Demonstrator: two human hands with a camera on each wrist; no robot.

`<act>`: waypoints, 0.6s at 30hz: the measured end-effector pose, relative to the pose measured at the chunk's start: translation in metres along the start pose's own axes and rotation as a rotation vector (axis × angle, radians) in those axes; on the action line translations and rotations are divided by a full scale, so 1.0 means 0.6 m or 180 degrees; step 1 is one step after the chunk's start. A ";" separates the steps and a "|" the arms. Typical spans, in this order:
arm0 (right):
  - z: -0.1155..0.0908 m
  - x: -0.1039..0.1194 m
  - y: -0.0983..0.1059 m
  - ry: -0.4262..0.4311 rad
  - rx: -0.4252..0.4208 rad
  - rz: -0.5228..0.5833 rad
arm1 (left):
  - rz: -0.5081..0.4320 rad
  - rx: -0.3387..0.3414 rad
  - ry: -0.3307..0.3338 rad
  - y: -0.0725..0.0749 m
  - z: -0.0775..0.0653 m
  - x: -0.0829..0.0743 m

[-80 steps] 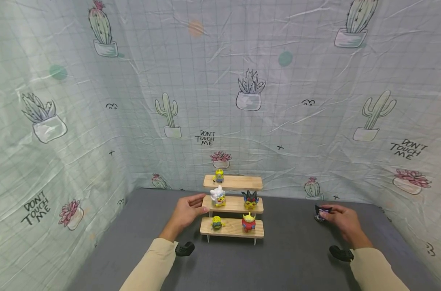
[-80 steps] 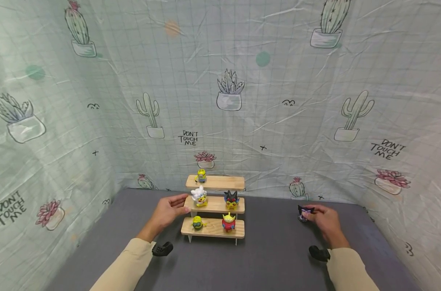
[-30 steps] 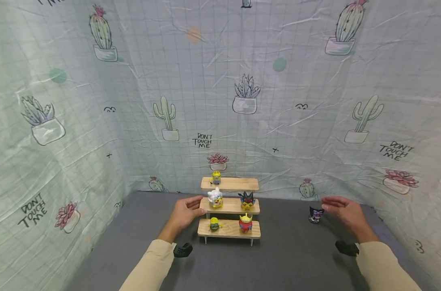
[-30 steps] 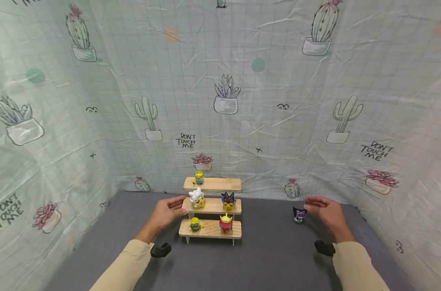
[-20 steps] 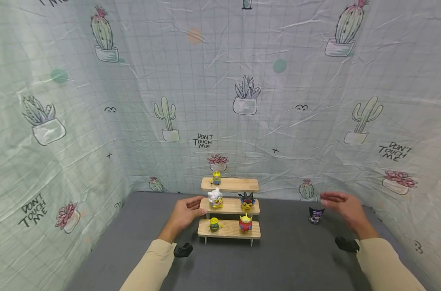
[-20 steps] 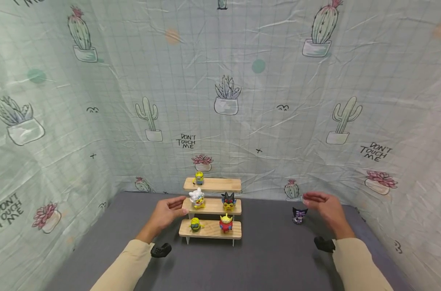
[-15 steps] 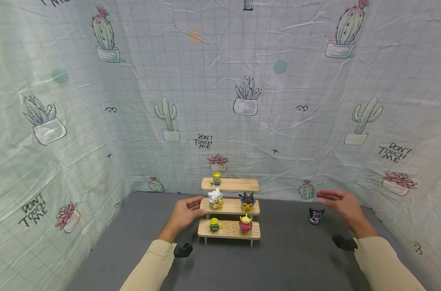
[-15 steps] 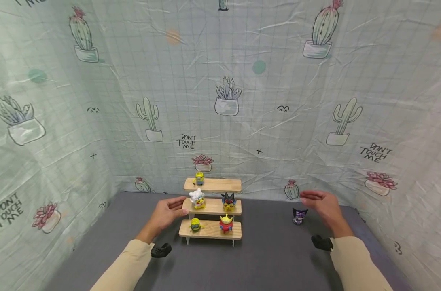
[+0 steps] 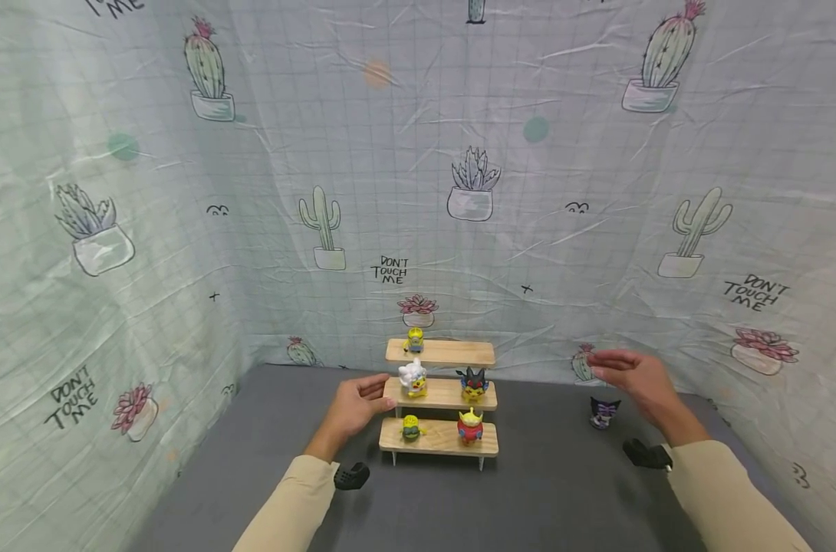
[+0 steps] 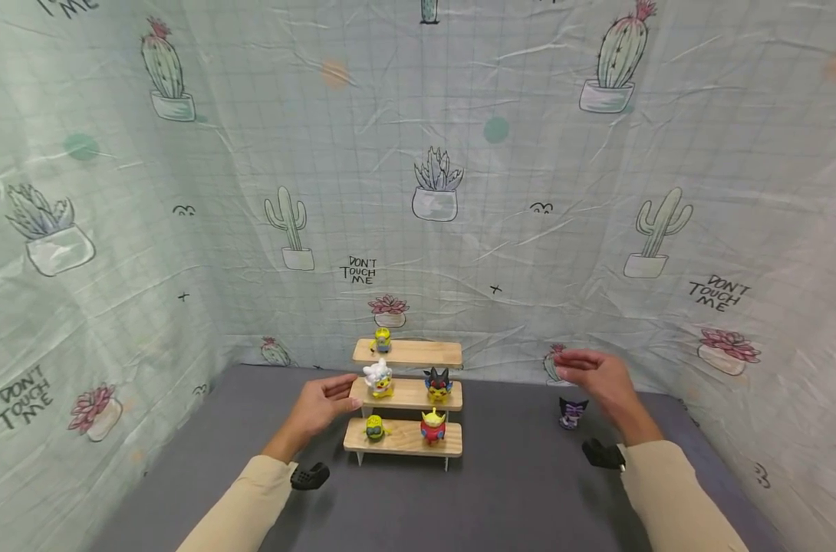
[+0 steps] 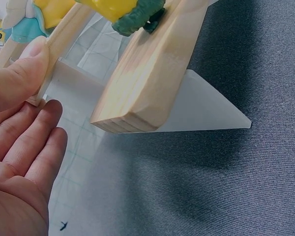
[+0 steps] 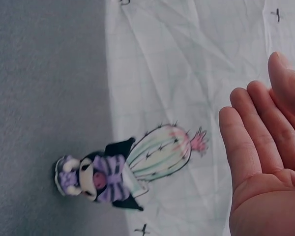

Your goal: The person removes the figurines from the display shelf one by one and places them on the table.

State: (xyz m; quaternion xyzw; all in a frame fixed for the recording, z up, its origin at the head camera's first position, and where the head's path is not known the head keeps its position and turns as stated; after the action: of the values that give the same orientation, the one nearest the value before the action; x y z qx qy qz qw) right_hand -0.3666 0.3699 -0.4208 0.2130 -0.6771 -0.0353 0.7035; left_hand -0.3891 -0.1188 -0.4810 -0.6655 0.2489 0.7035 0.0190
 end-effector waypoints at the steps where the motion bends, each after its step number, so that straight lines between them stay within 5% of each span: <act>1: 0.000 0.004 -0.002 0.0016 0.0004 -0.0021 | -0.0014 -0.0004 0.0002 0.000 -0.001 -0.001; 18: 0.011 0.075 -0.044 0.0001 0.0188 -0.0384 | -0.0079 -0.0038 -0.0019 -0.002 0.002 0.002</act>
State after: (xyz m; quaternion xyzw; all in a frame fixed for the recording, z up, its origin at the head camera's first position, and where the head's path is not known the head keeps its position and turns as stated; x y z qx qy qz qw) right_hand -0.3631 0.3292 -0.3878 0.2741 -0.6637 -0.0577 0.6936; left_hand -0.3901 -0.1175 -0.4823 -0.6665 0.2363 0.7066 0.0245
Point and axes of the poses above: each hand's wrist, its own z-axis towards the middle knuckle, its own y-axis out of the back of the hand, x = y × z, the point moved 7 cm from there along z, towards the middle knuckle, and after that the axes turned 15 degrees about x, right-handed, at the moved point
